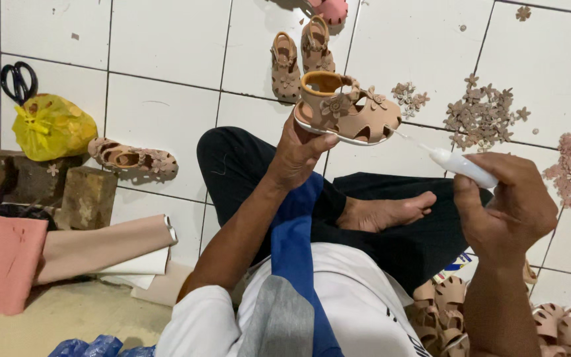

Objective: The person sits on the floor and glues small flower-shaped decorations onto the toe strap of children's sandals. They pick up a sandal, apply glue from a squeeze bottle onto the strap, press a flower piece onto the glued spot, and set the finished sandal aside with others.

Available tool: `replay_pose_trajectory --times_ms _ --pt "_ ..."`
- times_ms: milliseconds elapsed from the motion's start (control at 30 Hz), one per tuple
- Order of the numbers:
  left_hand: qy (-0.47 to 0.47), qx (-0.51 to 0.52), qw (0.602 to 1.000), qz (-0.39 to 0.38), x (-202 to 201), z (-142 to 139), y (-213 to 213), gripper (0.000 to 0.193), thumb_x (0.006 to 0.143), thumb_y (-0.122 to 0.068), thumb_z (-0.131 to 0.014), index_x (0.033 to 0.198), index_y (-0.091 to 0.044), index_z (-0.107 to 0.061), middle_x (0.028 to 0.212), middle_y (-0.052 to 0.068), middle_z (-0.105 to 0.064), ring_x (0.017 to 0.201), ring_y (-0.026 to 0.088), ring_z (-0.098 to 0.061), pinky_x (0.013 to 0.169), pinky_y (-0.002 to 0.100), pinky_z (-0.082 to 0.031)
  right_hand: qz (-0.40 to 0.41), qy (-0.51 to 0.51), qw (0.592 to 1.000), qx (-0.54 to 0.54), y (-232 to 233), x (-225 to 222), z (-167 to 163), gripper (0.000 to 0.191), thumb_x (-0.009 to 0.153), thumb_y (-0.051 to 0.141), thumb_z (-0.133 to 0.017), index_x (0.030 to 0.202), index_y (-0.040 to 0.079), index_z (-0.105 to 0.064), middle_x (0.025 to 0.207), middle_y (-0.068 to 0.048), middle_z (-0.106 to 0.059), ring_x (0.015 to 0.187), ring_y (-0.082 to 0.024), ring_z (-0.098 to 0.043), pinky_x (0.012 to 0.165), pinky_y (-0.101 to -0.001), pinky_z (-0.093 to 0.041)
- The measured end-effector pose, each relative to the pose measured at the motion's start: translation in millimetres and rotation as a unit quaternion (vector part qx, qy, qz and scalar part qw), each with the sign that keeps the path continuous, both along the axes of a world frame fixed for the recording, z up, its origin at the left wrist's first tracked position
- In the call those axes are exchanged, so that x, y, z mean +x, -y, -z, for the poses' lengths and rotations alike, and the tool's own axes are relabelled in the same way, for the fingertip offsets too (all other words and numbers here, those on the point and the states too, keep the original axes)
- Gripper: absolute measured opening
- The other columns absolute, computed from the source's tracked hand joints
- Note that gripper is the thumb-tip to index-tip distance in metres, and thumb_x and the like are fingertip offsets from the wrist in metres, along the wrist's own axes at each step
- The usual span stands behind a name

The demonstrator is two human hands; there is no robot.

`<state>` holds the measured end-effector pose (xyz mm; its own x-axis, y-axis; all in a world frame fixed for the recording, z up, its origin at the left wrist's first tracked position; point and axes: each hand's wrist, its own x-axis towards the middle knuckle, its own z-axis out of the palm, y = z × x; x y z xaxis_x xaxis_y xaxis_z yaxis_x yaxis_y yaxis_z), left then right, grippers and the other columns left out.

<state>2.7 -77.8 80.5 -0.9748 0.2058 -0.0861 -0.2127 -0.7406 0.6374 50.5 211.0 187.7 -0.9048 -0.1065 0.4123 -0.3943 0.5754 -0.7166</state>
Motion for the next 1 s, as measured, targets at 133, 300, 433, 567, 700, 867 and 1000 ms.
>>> replay_pose_trajectory --times_ms 133,300,433,567,700,867,1000 --pt "-0.006 -0.019 1.000 0.001 3 -3 3 0.076 0.085 -0.004 -0.083 0.149 -0.001 -0.041 0.138 0.011 -0.057 0.134 0.020 -0.055 0.119 0.038 -0.047 -0.029 -0.085 0.985 0.150 5 -4 -11 0.020 0.101 -0.004 -0.081 0.117 -0.003 -0.068 0.106 -0.019 -0.072 0.098 -0.025 -0.073 0.081 -0.0312 -0.061" --pt "-0.003 -0.037 0.999 -0.002 3 -6 4 0.082 0.083 -0.003 -0.083 0.151 -0.002 -0.038 0.139 0.011 -0.055 0.136 0.021 -0.054 0.121 0.040 -0.045 -0.059 -0.096 0.980 0.163 9 -9 -13 0.024 0.098 -0.002 -0.079 0.118 -0.003 -0.067 0.108 -0.019 -0.074 0.101 -0.027 -0.074 0.084 -0.0329 -0.062" --pt "0.001 -0.018 1.000 0.005 3 -7 4 0.083 0.082 -0.004 -0.084 0.152 -0.001 -0.038 0.140 0.012 -0.056 0.136 0.022 -0.054 0.121 0.040 -0.045 -0.060 -0.093 0.982 0.155 10 -11 -13 0.024 0.098 0.000 -0.078 0.119 -0.003 -0.067 0.109 -0.020 -0.073 0.098 -0.026 -0.074 0.080 -0.0325 -0.061" --pt "0.001 -0.024 1.000 0.004 3 -7 5 0.085 0.081 -0.006 -0.085 0.152 -0.002 -0.038 0.140 0.012 -0.057 0.137 0.022 -0.054 0.121 0.040 -0.045 -0.055 -0.091 0.977 0.185 11 -12 -14 0.024 0.099 0.002 -0.079 0.120 -0.002 -0.068 0.109 -0.019 -0.073 0.098 -0.026 -0.075 0.080 -0.0320 -0.061" --pt "0.005 -0.032 0.999 0.007 2 -5 6 0.085 0.080 -0.007 -0.086 0.152 -0.001 -0.039 0.139 0.013 -0.058 0.135 0.023 -0.056 0.120 0.040 -0.046 -0.063 -0.124 0.965 0.223 13 -14 -13 0.027 0.099 0.001 -0.080 0.121 0.000 -0.065 0.107 -0.017 -0.074 0.100 -0.027 -0.075 0.081 -0.0324 -0.062" --pt "0.001 -0.033 0.999 0.011 2 -3 5 0.087 0.080 -0.008 -0.086 0.153 0.000 -0.038 0.139 0.012 -0.058 0.135 0.022 -0.056 0.120 0.040 -0.046 -0.069 -0.133 0.958 0.243 12 -17 -14 0.028 0.099 0.000 -0.082 0.119 0.000 -0.063 0.108 -0.018 -0.074 0.098 -0.028 -0.075 0.079 -0.0328 -0.062" --pt "0.002 -0.036 0.999 0.011 2 -3 5 0.088 0.080 -0.009 -0.086 0.152 -0.001 -0.038 0.139 0.012 -0.058 0.135 0.022 -0.056 0.121 0.041 -0.046 -0.078 -0.127 0.961 0.234 12 -18 -16 0.026 0.101 0.003 -0.080 0.119 0.001 -0.061 0.107 -0.017 -0.075 0.103 -0.027 -0.075 0.083 -0.0328 -0.063"
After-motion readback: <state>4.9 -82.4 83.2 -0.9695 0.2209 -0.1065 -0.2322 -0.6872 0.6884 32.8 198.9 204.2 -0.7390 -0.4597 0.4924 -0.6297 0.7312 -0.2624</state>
